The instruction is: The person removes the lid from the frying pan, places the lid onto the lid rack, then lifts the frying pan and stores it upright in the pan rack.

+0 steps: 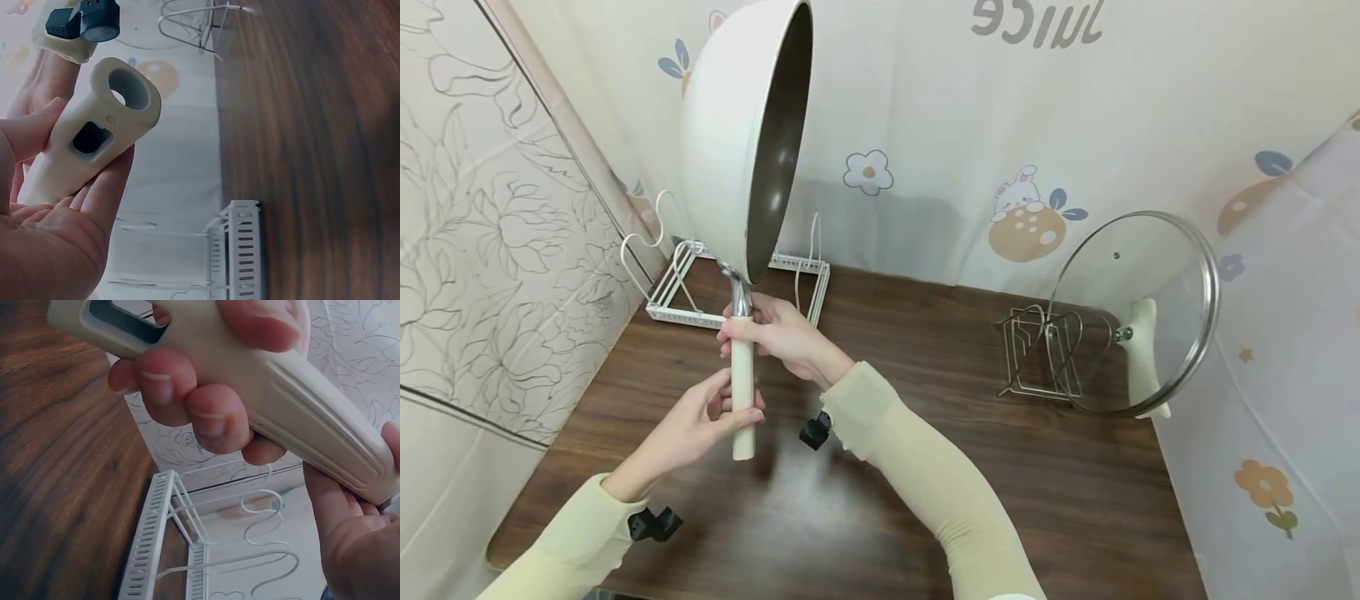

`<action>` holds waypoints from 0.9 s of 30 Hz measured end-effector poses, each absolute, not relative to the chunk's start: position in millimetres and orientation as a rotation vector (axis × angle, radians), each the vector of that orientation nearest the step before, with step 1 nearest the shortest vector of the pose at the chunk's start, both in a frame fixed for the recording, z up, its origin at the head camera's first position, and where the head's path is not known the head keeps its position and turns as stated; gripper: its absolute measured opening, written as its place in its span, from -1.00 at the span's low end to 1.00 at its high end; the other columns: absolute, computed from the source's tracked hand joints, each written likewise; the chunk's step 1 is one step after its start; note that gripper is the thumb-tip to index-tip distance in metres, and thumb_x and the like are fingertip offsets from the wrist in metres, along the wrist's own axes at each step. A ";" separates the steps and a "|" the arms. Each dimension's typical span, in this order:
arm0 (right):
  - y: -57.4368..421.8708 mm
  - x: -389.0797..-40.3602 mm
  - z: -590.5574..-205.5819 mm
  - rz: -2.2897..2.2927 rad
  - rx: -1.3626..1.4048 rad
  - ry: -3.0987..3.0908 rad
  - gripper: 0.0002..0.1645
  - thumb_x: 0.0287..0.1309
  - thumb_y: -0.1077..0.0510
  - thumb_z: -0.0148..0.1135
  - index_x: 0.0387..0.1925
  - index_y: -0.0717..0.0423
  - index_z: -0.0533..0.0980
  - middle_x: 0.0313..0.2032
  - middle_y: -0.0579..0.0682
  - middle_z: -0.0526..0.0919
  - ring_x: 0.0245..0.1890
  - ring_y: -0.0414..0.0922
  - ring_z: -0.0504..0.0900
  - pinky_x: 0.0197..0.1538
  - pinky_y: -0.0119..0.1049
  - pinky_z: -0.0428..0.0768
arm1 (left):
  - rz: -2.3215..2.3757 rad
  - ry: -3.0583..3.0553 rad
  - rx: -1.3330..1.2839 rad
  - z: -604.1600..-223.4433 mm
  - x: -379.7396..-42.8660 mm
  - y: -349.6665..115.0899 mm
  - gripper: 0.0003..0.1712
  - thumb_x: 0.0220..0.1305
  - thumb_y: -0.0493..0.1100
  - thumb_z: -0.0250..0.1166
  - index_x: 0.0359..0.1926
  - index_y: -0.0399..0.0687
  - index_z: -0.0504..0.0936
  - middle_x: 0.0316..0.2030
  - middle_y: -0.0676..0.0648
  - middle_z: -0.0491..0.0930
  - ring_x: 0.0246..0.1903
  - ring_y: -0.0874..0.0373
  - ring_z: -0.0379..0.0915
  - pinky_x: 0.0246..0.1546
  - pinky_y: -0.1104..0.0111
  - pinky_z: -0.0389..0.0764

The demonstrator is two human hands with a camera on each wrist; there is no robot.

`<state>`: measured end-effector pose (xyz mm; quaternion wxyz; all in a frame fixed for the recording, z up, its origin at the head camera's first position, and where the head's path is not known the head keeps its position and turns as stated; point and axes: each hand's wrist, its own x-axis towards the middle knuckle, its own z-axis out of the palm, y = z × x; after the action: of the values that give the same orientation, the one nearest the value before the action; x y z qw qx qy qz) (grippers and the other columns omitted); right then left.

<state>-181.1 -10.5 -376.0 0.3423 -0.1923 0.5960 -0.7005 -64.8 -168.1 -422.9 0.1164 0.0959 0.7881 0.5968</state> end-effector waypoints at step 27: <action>1.8 -180.0 -433.7 -1.782 -0.285 1.538 -0.79 0.40 0.32 0.15 0.02 0.29 0.42 -0.33 -0.04 0.68 -0.31 -0.18 0.73 -0.09 -0.33 0.76 | 1.848 2.086 0.264 -479.1 -65.7 -152.6 -0.58 0.37 -0.31 0.34 0.10 -0.49 0.42 -0.15 -0.32 0.69 -0.22 0.28 0.70 -0.15 0.44 0.74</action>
<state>-180.0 1.8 -433.7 0.3758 -0.1113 0.6010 -0.6965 -65.7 -152.6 -479.1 0.1704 0.0930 0.7344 0.6504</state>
